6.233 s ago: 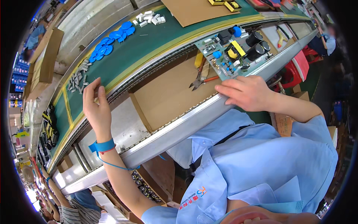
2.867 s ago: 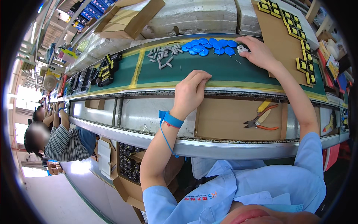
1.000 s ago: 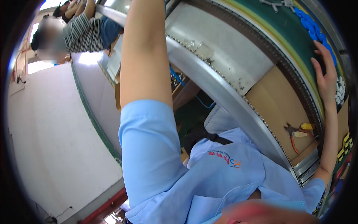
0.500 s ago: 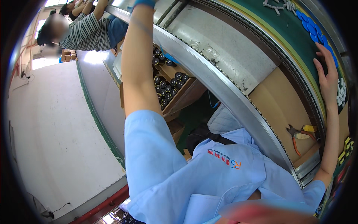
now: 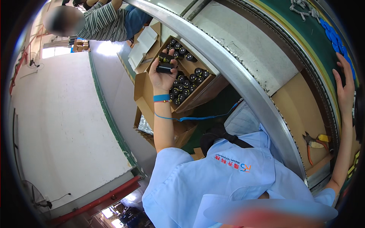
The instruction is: Assemble electronic components onto a PCB and package items into boxes at an industrial workstation.
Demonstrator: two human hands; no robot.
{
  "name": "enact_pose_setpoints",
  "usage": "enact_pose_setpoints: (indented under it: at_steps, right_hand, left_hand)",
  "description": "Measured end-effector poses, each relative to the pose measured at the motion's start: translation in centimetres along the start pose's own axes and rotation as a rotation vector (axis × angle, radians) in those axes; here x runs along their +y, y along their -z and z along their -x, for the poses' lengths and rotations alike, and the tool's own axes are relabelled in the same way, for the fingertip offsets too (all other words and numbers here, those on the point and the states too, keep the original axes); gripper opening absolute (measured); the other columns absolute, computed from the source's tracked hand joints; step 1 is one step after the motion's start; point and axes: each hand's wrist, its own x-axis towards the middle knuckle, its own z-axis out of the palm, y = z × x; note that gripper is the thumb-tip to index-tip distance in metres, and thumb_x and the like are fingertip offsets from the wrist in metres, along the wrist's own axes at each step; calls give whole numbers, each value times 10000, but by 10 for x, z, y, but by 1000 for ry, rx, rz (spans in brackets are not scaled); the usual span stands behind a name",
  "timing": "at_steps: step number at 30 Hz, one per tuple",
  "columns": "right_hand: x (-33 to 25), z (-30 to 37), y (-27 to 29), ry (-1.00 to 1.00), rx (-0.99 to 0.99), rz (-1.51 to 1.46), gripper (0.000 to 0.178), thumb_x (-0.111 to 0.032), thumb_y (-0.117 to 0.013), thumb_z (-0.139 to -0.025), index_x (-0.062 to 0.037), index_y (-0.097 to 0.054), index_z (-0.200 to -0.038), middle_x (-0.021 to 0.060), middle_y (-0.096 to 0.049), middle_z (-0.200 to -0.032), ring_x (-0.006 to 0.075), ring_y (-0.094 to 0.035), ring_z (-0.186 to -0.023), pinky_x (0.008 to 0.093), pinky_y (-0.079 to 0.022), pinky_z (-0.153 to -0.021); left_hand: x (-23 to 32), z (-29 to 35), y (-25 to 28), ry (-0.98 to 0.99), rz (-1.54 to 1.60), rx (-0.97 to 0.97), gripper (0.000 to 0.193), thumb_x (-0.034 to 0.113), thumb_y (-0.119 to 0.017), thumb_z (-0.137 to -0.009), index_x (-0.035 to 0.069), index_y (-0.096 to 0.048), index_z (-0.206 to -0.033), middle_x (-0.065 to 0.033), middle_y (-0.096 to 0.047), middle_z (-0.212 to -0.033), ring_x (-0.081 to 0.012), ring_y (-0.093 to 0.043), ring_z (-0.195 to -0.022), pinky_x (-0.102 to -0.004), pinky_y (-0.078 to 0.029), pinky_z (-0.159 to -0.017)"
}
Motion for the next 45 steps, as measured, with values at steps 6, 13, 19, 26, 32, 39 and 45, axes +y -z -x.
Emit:
enact_pose_setpoints:
  at_steps: [6, 13, 19, 26, 32, 39, 45]
  right_hand:
    - [-8, -2, 1, -5, -1, 5, 422, -131, -544, -961, -128, -478, -1378, 72, -493, -1366, 200, -520, -1175, 331, -406, -1020]
    - [-4, -2, 1, -54, 17, -58, 419, -244, -558, -960, -175, -496, -1369, 62, -536, -1285, 177, -535, -1140, 324, -435, -999]
    - [-3, -1, 0, -41, 13, -29, 404, -222, -542, -969, -174, -496, -1368, 47, -534, -1303, 176, -532, -1151, 327, -432, -1010]
    - [-6, -4, 1, -17, 4, -58, 391, -200, -539, -967, -163, -507, -1355, 42, -523, -1327, 184, -532, -1156, 321, -421, -1025]
    - [-11, -6, 3, 22, 3, 17, 352, -186, -534, -966, -124, -541, -1312, 63, -515, -1334, 202, -508, -1209, 330, -404, -1042]
    - [-10, -4, 5, 45, -15, 39, 314, -186, -529, -965, -84, -565, -1260, 75, -515, -1337, 222, -483, -1258, 338, -369, -1072]
    - [-11, -3, 5, 51, -24, 58, 312, -208, -520, -972, -87, -568, -1256, 63, -517, -1339, 226, -473, -1273, 343, -360, -1081]
  left_hand:
    - [-5, -14, 34, 54, -191, 289, 310, 315, -544, -919, 112, -546, -1154, -93, -593, -1243, -242, -620, -792, -307, -518, -536]
    - [-16, -27, 49, 94, -1045, 519, 396, 312, -657, -878, 87, -528, -1177, -100, -616, -1140, -212, -641, -830, -348, -553, -625]
    - [-25, -30, 39, -69, -2257, 461, 581, 411, -760, -704, 40, -564, -1106, -163, -685, -958, -309, -678, -854, -385, -523, -731]
    - [-23, -44, 10, 269, -2463, 242, 583, 416, -773, -681, 29, -601, -1081, -188, -682, -954, -335, -663, -902, -404, -515, -782]
    - [-33, -56, 18, 223, -2437, 312, 466, 431, -766, -691, 92, -652, -989, -129, -702, -887, -314, -676, -854, -405, -526, -744]
    - [-18, -50, 39, 178, -1644, 320, 392, 254, -809, -735, 37, -640, -1014, -50, -665, -840, -158, -636, -771, -285, -506, -702]
    - [-12, -30, 54, 55, -1177, 250, 302, 131, -778, -779, 42, -634, -1030, -19, -636, -917, -119, -596, -786, -245, -486, -703]
